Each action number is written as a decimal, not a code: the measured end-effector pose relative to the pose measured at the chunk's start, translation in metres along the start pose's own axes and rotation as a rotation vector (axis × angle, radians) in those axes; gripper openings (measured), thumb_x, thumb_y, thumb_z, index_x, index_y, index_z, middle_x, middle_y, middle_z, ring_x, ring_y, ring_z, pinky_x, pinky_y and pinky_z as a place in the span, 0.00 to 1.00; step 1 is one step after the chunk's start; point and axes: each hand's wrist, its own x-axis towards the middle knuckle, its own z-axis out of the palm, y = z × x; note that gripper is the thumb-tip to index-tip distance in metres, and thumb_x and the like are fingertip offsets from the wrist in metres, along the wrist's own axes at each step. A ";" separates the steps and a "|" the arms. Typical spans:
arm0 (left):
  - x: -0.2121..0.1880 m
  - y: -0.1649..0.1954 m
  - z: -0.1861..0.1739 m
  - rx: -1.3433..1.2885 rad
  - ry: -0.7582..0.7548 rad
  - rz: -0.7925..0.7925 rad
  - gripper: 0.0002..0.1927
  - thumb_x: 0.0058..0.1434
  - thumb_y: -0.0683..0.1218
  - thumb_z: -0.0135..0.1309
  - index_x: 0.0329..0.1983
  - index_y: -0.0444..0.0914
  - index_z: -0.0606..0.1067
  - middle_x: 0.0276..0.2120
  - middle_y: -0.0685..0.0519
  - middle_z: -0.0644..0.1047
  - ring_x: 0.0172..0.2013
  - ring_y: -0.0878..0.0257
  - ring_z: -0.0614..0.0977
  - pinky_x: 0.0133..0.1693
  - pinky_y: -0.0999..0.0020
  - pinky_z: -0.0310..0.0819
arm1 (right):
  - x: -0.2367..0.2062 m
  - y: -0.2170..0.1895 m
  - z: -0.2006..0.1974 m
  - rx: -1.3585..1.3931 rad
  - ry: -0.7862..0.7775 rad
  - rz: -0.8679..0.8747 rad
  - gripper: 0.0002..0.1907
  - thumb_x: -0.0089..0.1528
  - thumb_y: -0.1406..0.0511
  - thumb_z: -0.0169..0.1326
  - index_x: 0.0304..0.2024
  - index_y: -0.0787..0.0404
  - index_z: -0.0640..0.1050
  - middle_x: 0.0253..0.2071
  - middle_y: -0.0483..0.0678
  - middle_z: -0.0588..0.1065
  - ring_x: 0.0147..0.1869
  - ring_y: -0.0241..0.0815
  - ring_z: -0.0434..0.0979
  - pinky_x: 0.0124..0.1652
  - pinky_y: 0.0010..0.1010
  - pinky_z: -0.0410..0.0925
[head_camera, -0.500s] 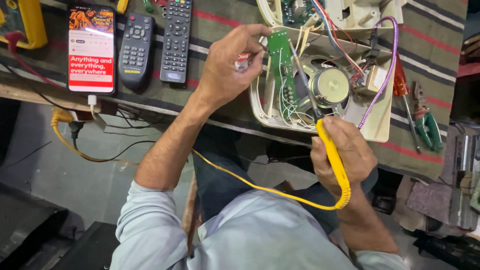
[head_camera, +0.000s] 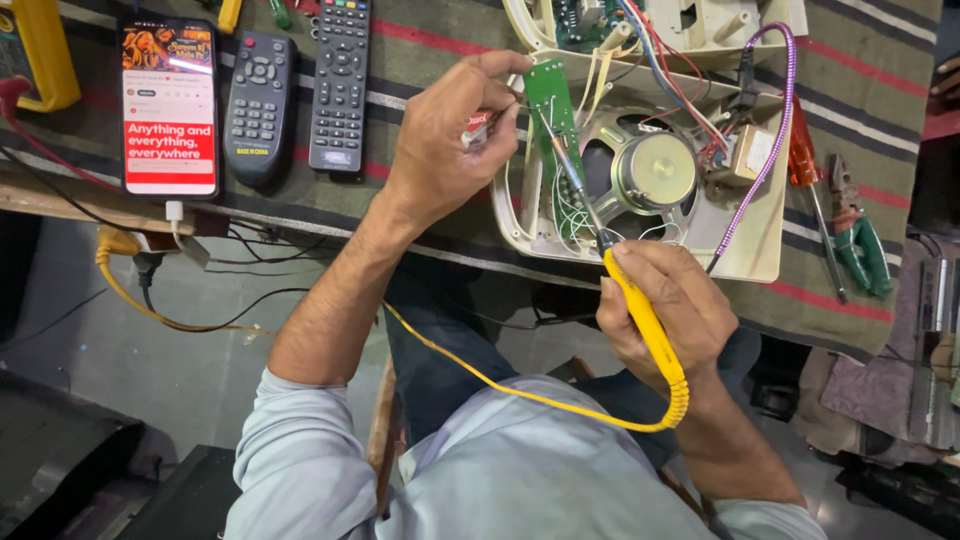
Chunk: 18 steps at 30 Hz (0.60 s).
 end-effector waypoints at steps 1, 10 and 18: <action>0.000 0.000 0.000 -0.003 -0.004 0.004 0.10 0.63 0.31 0.59 0.40 0.33 0.70 0.53 0.47 0.79 0.40 0.59 0.84 0.42 0.68 0.81 | 0.001 0.000 0.000 -0.007 -0.003 0.000 0.12 0.63 0.75 0.59 0.50 0.69 0.77 0.43 0.59 0.78 0.44 0.51 0.82 0.42 0.32 0.75; -0.001 0.000 -0.001 0.001 -0.009 0.013 0.10 0.62 0.31 0.59 0.40 0.33 0.70 0.53 0.46 0.79 0.41 0.59 0.85 0.43 0.68 0.81 | 0.001 0.000 0.000 -0.018 -0.018 0.019 0.14 0.63 0.75 0.60 0.52 0.69 0.78 0.44 0.58 0.78 0.45 0.51 0.82 0.42 0.32 0.75; -0.001 -0.001 0.001 0.004 -0.010 0.020 0.10 0.63 0.31 0.59 0.41 0.33 0.70 0.54 0.46 0.79 0.41 0.60 0.85 0.42 0.68 0.82 | 0.001 0.001 0.000 -0.023 -0.019 0.015 0.13 0.64 0.75 0.59 0.52 0.69 0.77 0.44 0.58 0.78 0.46 0.51 0.82 0.43 0.32 0.75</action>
